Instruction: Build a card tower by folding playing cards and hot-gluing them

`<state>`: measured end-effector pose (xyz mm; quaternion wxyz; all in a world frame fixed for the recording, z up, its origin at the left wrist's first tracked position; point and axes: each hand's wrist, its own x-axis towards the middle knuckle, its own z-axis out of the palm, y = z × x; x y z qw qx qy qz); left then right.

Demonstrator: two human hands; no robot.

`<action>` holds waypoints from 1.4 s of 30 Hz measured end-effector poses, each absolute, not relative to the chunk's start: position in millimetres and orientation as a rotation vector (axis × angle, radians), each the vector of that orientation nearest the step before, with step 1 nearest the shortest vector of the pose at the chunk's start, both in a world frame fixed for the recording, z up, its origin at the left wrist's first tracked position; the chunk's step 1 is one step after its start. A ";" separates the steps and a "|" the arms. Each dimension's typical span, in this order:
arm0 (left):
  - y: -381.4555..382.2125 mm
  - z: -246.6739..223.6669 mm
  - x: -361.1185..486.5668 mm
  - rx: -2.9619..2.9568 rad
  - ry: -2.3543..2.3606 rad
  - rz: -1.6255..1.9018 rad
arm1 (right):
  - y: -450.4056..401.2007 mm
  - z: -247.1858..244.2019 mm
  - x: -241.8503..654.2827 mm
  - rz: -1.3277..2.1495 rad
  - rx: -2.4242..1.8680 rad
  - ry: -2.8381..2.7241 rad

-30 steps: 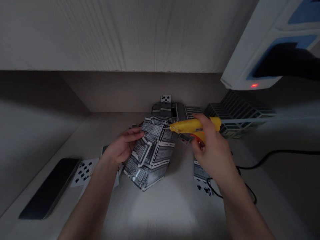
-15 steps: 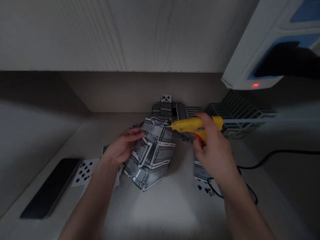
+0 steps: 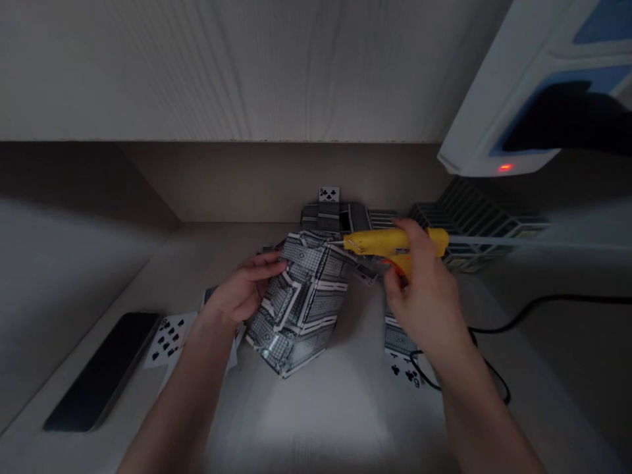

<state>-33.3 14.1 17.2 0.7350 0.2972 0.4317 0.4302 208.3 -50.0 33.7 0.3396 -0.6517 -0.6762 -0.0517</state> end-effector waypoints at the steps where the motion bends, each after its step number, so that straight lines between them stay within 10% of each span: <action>1: 13.8 17.0 -33.3 0.656 0.949 0.942 | -49.9 33.3 208.1 -0.133 -1.698 -1.754; 12: 18.9 11.3 -45.3 0.688 0.822 0.903 | -51.4 34.5 212.9 0.039 -1.773 -1.478; 25: 12.1 7.1 -66.0 0.611 0.819 0.966 | -76.1 -87.8 280.7 0.530 -1.997 -1.568; 36: -5.2 2.9 -61.9 0.656 0.857 1.071 | -76.7 -68.3 260.4 0.281 -2.354 -1.844; 42: -15.1 -9.5 -58.1 0.678 0.751 1.022 | -61.3 -38.1 236.1 0.453 -1.668 -1.410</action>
